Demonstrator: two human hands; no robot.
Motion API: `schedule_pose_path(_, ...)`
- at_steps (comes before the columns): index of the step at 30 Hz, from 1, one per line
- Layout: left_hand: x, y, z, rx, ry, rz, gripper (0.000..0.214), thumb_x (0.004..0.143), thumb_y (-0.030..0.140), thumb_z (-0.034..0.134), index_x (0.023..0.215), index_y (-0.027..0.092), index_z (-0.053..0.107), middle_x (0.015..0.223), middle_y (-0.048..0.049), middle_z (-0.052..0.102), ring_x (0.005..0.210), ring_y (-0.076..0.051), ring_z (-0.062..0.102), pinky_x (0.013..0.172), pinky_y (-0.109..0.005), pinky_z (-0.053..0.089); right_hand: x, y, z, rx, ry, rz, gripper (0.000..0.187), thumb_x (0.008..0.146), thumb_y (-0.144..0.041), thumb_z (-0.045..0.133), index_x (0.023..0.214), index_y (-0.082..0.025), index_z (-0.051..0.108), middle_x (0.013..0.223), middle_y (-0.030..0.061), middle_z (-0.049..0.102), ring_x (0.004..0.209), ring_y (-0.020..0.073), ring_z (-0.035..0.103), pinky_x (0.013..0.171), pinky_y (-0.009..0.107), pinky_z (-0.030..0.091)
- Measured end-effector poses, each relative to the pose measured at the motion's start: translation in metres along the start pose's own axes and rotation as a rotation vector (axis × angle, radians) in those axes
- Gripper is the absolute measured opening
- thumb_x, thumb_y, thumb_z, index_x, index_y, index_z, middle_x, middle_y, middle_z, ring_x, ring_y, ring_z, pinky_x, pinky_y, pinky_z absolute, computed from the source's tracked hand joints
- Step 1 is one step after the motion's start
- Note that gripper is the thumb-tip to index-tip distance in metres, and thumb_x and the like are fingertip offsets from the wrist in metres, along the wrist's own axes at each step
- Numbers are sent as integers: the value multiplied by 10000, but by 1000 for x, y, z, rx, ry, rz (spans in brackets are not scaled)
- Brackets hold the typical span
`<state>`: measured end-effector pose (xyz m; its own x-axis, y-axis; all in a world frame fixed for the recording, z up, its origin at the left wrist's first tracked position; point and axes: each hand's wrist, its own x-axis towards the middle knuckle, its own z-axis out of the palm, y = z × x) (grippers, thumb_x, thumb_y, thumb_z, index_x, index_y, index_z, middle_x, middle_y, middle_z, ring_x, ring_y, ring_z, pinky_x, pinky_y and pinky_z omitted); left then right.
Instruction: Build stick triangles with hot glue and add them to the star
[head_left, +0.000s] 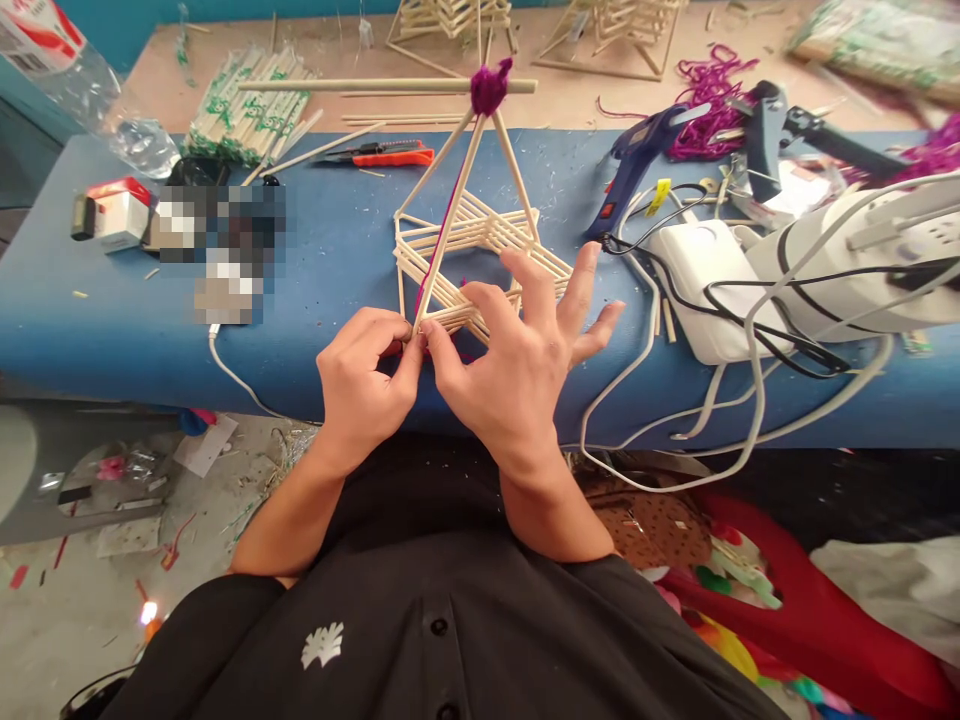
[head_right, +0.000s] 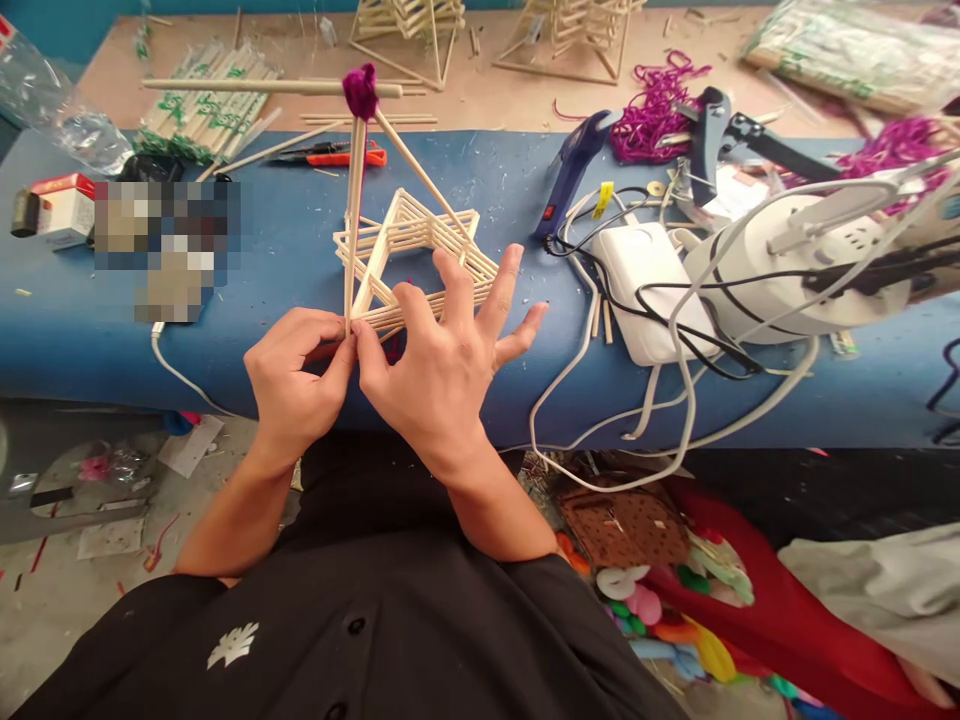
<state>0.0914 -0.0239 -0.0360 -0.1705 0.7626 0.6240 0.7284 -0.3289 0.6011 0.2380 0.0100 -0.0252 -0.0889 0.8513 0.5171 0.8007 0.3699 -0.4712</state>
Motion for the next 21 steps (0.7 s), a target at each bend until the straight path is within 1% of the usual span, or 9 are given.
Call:
schedule_pose_path(2,0,0,0,6,-3,3,165,1024,207,722,860,187,719,885,-22,755,801,-133,694,713,-247,584,1,-1,-1,2,-28,4,304,962,-488,704,1179,-282,759,1590,88,635,1693,578,245,1254,932,91)
schedule_pose_path(6,-1,0,0,10,-8,4,176,1028,219,721,855,187,714,881,-23,760,802,-139,698,726,-263,580,3,0,-1,37,-111,-18,359,1007,-448,648,1323,-299,727,1558,90,661,1695,525,281,1272,883,187)
schedule_pose_path(12,0,1,-1,6,-18,-13,173,1034,253,712,868,205,722,895,-19,772,802,-147,707,733,-279,582,0,-8,0,17,-128,-5,419,1057,-359,584,1456,-291,693,1530,93,683,1708,431,297,1331,797,194)
schedule_pose_path(14,0,1,-1,5,-20,-21,181,1034,263,713,863,207,722,893,-19,774,802,-149,708,730,-282,578,-1,-11,1,24,-117,-10,415,1068,-325,566,1459,-282,696,1499,94,704,1691,412,334,1330,747,225)
schedule_pose_path(16,0,1,-1,0,-23,-28,183,1032,267,715,859,207,723,892,-21,775,801,-150,708,727,-285,572,0,-12,1,53,-103,-30,394,1082,-302,553,1441,-292,714,1457,85,733,1647,386,407,1304,676,289)
schedule_pose_path(19,1,1,-2,1,-38,-32,198,1036,275,698,850,211,716,889,-25,776,802,-156,701,739,-300,570,2,-9,-1,105,-103,-53,352,1091,-294,571,1388,-325,759,1389,61,773,1526,329,536,1222,565,395)
schedule_pose_path(21,2,0,-2,8,-50,-39,211,1040,286,683,843,215,708,883,-26,773,800,-160,691,753,-312,570,4,-7,-3,128,-104,-58,318,1084,-301,602,1335,-340,794,1361,47,788,1448,304,587,1180,531,434)
